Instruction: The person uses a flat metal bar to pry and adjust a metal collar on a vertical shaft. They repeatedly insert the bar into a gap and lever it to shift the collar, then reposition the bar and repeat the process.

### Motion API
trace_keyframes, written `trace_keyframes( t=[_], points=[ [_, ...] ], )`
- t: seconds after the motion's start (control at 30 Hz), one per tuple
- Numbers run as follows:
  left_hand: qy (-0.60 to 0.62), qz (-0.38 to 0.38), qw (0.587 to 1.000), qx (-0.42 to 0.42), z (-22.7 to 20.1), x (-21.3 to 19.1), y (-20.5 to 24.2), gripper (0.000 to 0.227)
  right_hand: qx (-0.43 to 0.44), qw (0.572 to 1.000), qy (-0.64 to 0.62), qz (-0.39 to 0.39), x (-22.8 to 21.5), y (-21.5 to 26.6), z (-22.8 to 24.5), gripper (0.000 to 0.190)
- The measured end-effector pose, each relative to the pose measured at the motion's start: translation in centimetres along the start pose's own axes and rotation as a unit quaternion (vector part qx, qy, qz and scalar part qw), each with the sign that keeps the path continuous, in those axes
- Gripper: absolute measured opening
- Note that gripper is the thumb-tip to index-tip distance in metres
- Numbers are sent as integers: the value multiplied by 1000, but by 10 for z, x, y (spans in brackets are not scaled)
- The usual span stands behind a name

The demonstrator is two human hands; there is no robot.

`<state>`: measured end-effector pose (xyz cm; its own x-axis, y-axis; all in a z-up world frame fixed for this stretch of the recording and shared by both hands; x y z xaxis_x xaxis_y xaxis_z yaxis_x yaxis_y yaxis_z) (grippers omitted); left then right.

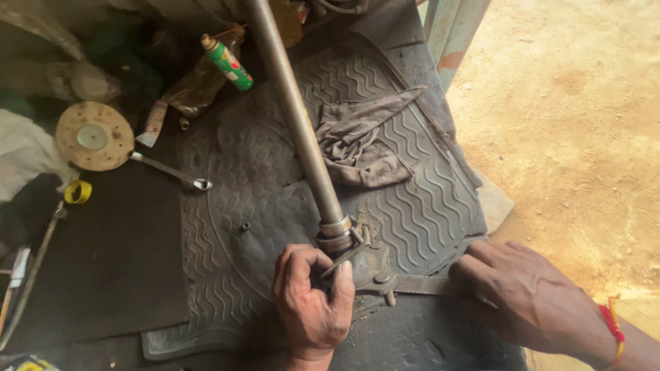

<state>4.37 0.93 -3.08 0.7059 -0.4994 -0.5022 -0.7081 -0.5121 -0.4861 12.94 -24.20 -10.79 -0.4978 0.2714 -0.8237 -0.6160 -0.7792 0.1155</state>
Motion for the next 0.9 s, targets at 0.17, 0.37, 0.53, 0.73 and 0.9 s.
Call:
trace_keyframes(
  t=[0.17, 0.37, 0.53, 0.73, 0.9],
  points=[
    [-2, -17, 1000, 19, -5, -3, 0, 24, 135, 988, 66, 28, -10, 6, -10, 32],
    [-14, -23, 1000, 9, -5, -2, 1, 23, 244, 967, 11, 67, -9, 31, -34, 35],
    [1, -27, 1000, 11, -7, -2, 0, 24, 79, 993, 76, 34, 9, 54, -57, 4],
    [19, -7, 1000, -1, 3, -2, -1, 23, 201, 968, 102, 106, 17, 93, -71, 14],
    [45, -11, 999, 7, 2, -3, -5, 22, 281, 960, 3, -11, 1, 99, -75, 23]
  ],
)
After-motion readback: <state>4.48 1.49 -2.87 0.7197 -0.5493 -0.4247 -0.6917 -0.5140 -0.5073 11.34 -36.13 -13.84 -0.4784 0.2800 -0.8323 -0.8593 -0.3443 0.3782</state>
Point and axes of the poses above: each hand's wrist, its own y-axis away from the middle knuckle, its own x-axis out of the palm, z = x × y, the point moved 6 cm from there along -y, towards the middle knuckle, and after that the axes turned 12 degrees about -z, right-handed, at the moved point
